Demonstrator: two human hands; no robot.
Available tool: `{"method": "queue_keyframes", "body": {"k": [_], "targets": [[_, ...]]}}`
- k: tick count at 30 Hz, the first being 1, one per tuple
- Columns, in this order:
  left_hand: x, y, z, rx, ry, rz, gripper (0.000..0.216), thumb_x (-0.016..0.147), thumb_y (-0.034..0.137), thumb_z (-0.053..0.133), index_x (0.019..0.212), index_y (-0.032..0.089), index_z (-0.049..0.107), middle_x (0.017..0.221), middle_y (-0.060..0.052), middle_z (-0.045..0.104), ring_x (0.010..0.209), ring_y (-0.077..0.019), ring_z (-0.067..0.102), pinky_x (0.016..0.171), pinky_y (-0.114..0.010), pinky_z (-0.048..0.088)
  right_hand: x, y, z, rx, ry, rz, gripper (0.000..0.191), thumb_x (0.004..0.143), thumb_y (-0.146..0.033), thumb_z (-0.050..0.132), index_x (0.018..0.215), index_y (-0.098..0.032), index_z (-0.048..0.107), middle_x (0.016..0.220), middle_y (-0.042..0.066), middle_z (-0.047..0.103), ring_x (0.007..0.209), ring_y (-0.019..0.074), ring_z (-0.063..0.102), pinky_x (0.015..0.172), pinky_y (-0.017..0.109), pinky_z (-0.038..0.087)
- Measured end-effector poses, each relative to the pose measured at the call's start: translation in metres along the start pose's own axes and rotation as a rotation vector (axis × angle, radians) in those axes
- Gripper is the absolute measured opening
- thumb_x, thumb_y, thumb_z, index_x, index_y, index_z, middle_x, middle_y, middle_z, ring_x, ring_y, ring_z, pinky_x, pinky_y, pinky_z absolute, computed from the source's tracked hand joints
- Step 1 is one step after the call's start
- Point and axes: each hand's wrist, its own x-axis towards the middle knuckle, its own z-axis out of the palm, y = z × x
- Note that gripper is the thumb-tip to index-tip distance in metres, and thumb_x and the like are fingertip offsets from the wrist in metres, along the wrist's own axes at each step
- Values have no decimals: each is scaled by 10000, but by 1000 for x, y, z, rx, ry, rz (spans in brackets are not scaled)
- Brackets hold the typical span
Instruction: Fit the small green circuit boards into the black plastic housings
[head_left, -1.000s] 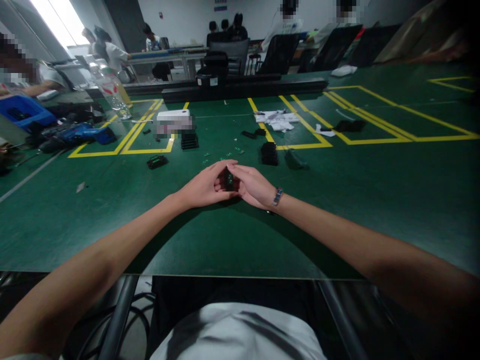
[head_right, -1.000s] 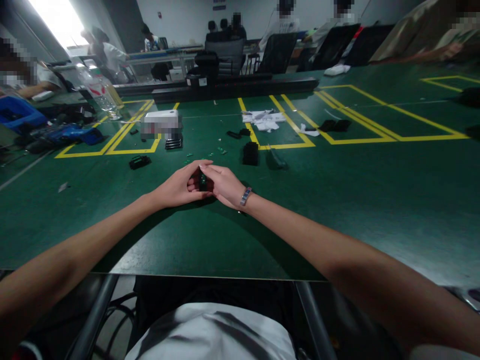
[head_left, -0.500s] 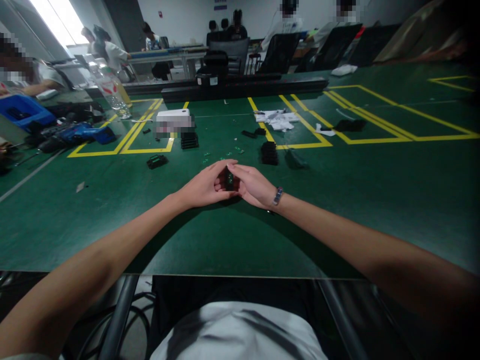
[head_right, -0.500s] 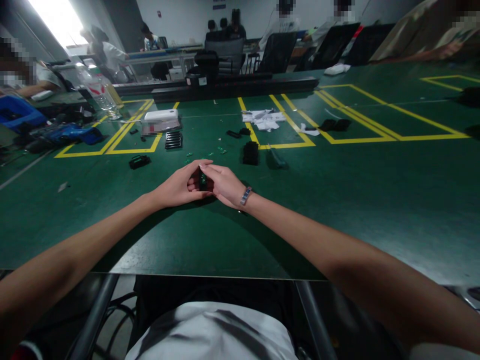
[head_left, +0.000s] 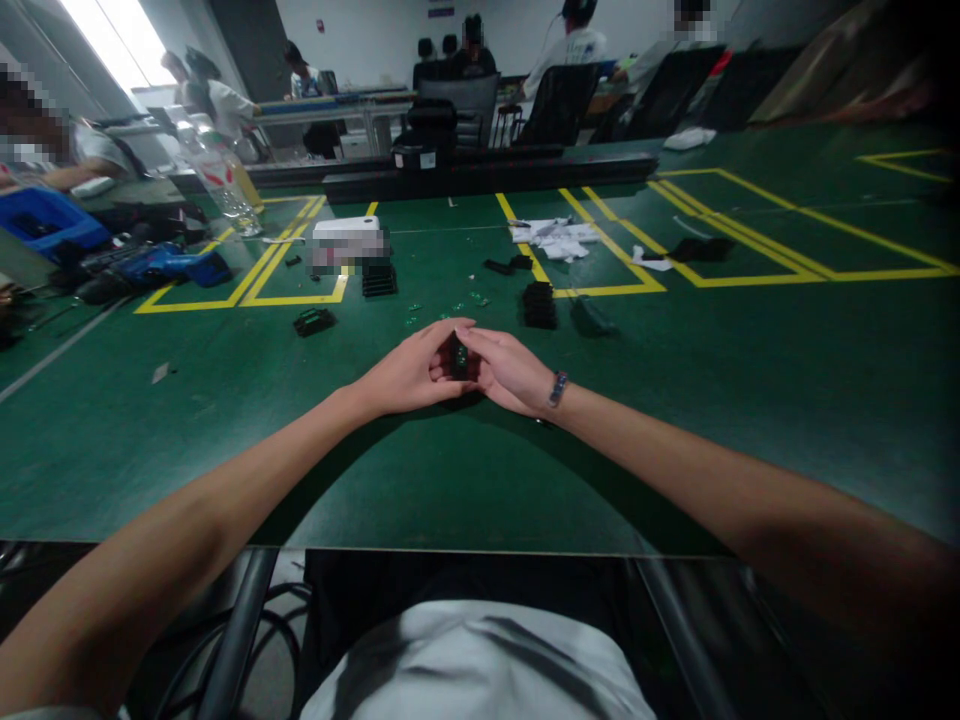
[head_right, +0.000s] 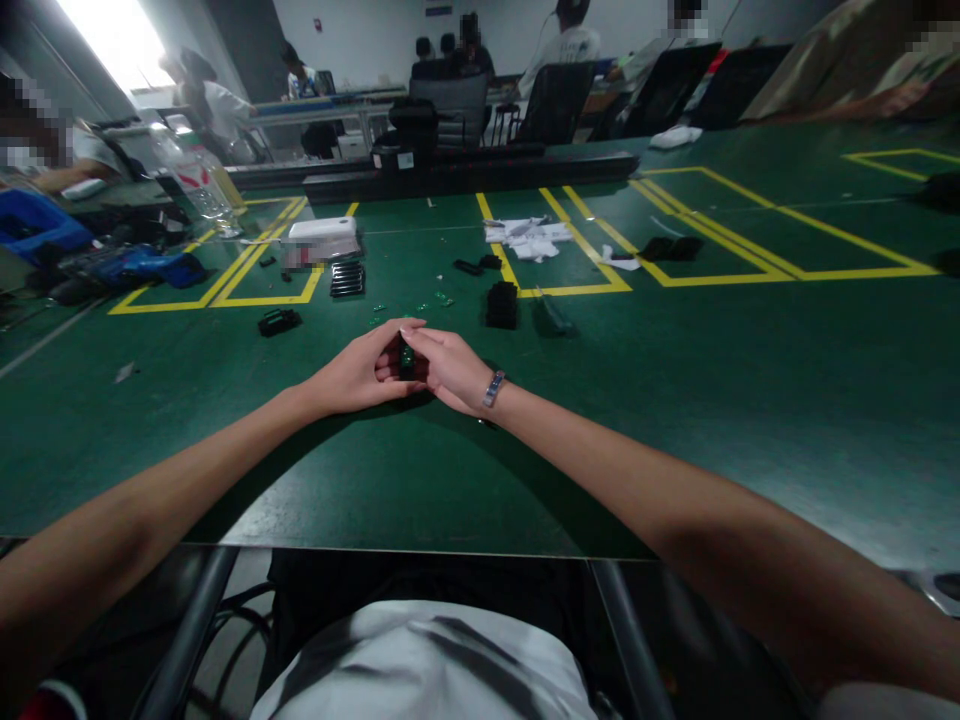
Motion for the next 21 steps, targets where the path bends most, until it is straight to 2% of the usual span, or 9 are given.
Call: {"method": "queue_keyframes", "body": {"k": [9, 21], "targets": [[-1, 0, 0, -27, 8, -15, 765, 829, 498, 742, 1444, 164, 433, 1415, -162, 569, 1273, -318, 583, 1121, -466, 461, 0, 0, -1, -5, 3, 9, 250, 1056, -206, 446, 964, -124, 664, 824, 114, 753, 653, 172, 712, 536, 255, 545], [-2, -3, 3, -78, 32, -2, 750, 816, 455, 757, 1452, 200, 453, 1406, -156, 581, 1309, -332, 565, 1136, -528, 449, 1, 1, -3, -15, -17, -3, 230, 1052, -238, 469, 1010, -133, 669, 874, 113, 756, 665, 161, 716, 499, 221, 529]]}}
